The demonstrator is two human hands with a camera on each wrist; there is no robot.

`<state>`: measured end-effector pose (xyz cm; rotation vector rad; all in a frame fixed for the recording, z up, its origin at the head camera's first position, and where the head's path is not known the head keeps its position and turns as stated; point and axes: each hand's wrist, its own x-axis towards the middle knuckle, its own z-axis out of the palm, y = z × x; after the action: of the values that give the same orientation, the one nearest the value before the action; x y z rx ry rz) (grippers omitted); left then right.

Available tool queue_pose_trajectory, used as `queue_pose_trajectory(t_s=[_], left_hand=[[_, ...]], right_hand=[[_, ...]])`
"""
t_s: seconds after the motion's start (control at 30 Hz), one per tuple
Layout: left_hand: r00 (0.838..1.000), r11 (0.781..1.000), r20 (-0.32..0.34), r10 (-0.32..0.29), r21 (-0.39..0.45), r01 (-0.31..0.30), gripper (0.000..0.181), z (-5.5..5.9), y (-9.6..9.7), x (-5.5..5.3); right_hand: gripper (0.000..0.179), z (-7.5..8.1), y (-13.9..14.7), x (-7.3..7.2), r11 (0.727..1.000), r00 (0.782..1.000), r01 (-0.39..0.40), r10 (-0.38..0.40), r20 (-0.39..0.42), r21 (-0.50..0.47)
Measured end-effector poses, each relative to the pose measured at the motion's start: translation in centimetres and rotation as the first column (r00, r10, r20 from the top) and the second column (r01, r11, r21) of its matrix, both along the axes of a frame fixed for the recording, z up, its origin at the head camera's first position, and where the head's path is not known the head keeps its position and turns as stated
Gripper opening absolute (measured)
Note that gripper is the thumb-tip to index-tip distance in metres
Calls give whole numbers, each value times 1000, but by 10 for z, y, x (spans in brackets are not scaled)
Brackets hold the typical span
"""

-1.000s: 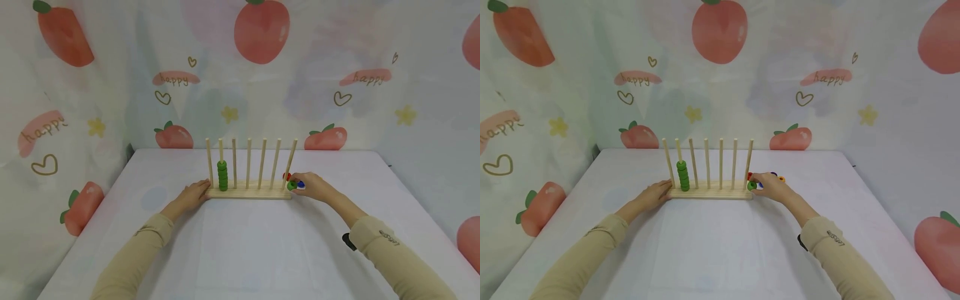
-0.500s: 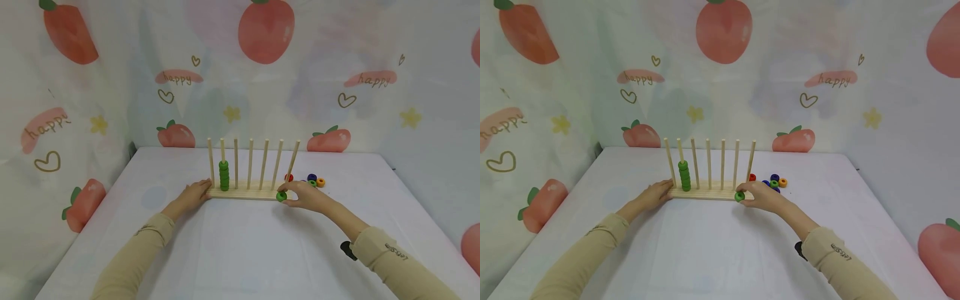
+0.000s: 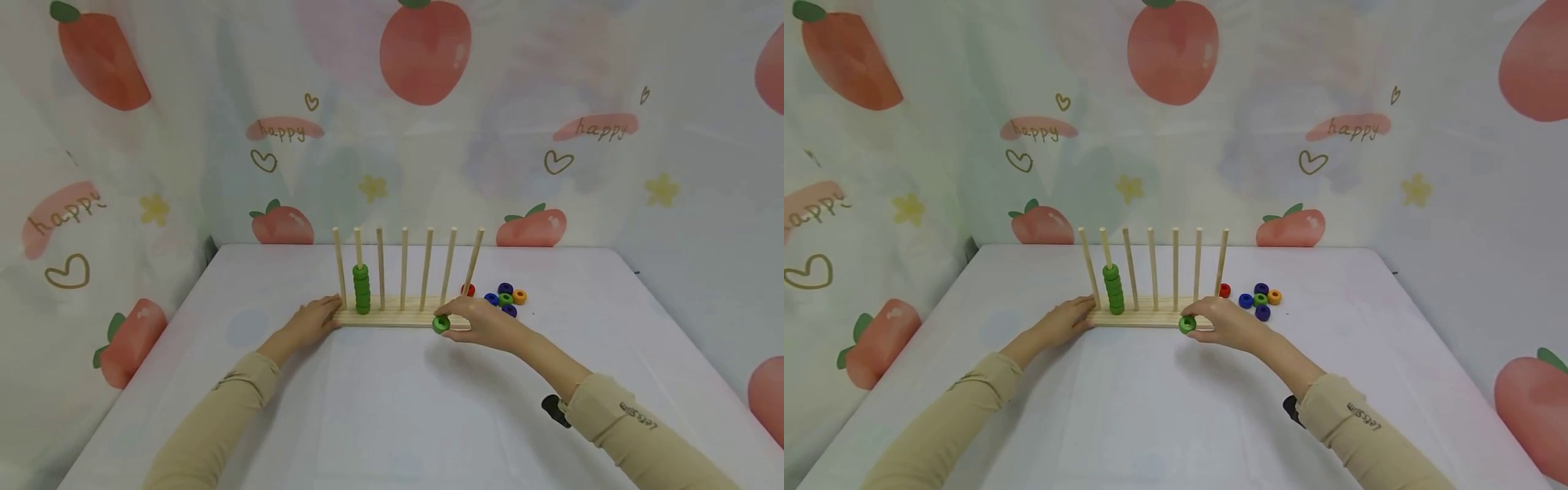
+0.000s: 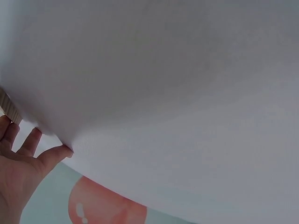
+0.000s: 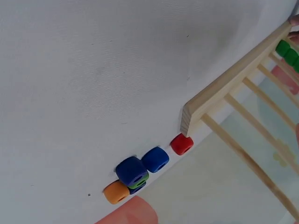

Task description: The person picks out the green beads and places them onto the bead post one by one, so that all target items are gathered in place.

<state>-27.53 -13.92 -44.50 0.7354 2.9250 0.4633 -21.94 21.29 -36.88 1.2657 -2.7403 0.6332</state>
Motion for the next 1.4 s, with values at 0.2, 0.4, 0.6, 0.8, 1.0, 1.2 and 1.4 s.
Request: queue_pose_trajectory(t_s=[0.2,0.4,0.6,0.8,1.0,1.2,1.4], left_hand=[[1000,1000,-11,0,-1,0,53,-1,0,-2],[1000,1000,-12,1,-4,-1,53,-1,1,-3],[1000,1000,-2,2,-8,-2,54,-2,1,-5],[1000,1000,15,16,-25,-15,55,-3,0,-4],[1000,1000,2,1,-12,-1,54,-3,-1,-3],[1000,1000,-6,-6,-3,6,54,-2,0,-3],[1000,1000,-11,-10,-5,10,53,-3,-1,-3]], right_hand=[[32,3,-5,1,1000,999,-15,14,-46,-27],[33,9,-15,1,997,995,-53,47,-91,-64],[34,13,-26,1,994,993,-61,52,-105,-91],[34,16,-35,-1,989,991,-69,53,-119,-131],[33,19,-42,-6,972,978,-137,102,-182,-189],[33,26,-49,-11,962,966,-170,120,-231,-214],[35,35,-54,-13,962,961,-160,101,-259,-220]])
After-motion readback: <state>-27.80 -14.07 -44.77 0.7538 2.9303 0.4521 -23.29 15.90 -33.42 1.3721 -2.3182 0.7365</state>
